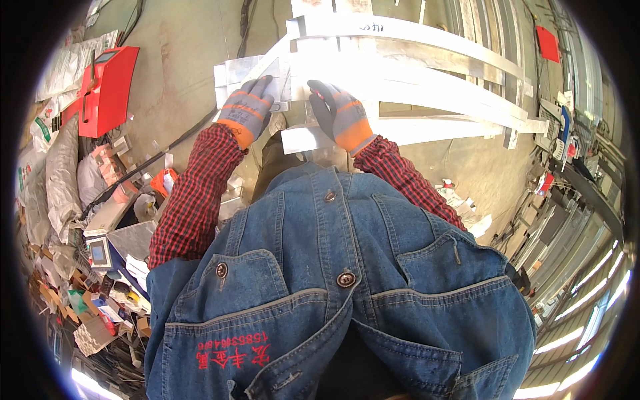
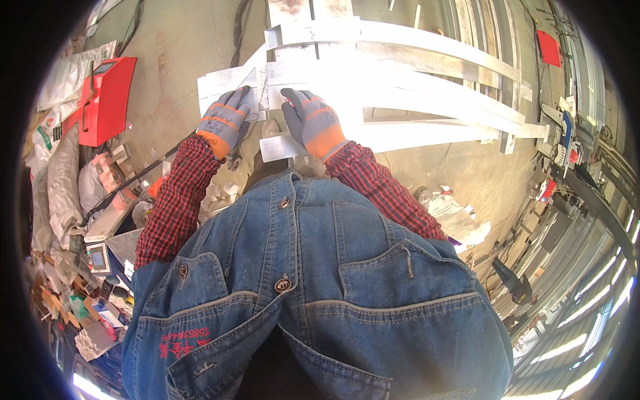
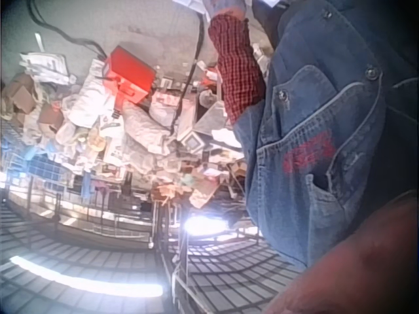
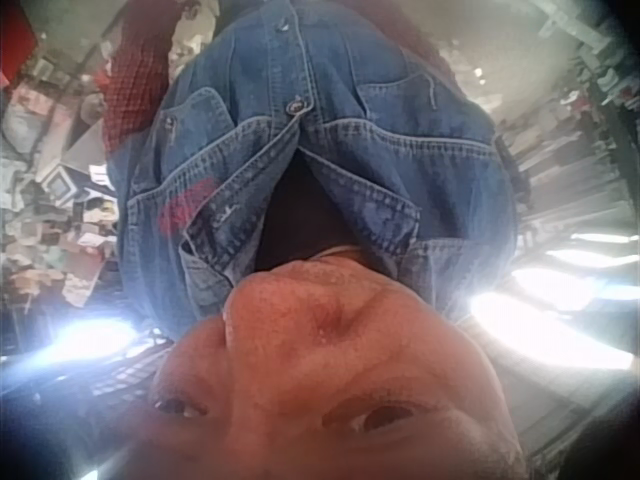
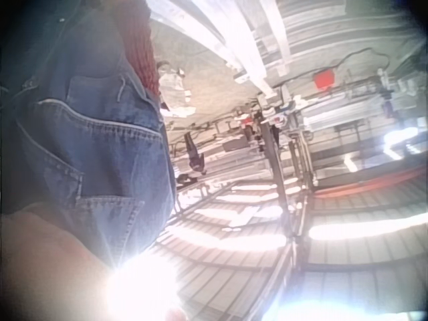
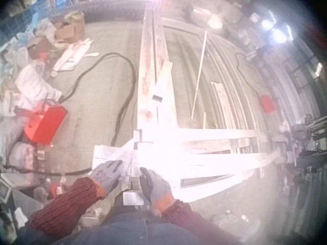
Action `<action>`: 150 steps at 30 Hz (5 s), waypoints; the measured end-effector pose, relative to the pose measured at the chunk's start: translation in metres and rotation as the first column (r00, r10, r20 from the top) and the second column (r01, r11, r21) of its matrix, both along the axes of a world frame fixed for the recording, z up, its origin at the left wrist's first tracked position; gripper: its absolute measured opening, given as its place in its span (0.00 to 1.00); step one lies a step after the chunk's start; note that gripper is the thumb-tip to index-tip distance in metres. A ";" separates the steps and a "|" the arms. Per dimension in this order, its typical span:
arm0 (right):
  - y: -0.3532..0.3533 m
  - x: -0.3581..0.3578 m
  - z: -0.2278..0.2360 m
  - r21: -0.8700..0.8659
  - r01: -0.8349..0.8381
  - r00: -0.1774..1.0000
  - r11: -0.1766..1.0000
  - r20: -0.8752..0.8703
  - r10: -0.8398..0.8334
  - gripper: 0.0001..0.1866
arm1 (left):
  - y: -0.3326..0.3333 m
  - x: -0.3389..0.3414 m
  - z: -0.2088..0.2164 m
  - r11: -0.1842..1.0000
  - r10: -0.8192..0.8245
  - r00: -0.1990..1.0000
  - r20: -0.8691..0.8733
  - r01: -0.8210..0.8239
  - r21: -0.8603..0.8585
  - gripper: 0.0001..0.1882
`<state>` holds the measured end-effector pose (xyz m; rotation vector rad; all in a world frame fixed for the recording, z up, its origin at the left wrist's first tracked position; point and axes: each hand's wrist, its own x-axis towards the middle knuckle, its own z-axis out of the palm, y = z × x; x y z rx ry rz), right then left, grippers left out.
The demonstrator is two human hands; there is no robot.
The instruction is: The person uses a calculator and a ruler to measure and mark several long metal profiles on a workbench. They then use a set square to draw perpendicular lines on the profiles. The person handles the profiles one at a time, marking them with a pen.
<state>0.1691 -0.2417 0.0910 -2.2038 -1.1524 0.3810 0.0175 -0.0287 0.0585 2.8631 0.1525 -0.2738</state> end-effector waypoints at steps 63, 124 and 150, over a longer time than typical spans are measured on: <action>-0.066 -0.038 0.012 -0.007 0.217 0.973 0.976 -0.072 -0.217 0.13 | 0.013 -0.024 -0.034 0.999 0.020 0.988 0.156 -0.026 0.035 0.21; 0.027 -0.041 0.007 -0.082 0.217 0.945 0.973 -0.231 -0.230 0.15 | 0.059 -0.055 -0.023 0.987 -0.097 0.987 0.126 0.112 -0.116 0.20; 0.040 -0.039 0.009 -0.106 0.210 0.946 0.972 -0.230 -0.230 0.14 | 0.060 -0.056 -0.023 0.983 -0.119 0.987 0.105 0.132 -0.128 0.22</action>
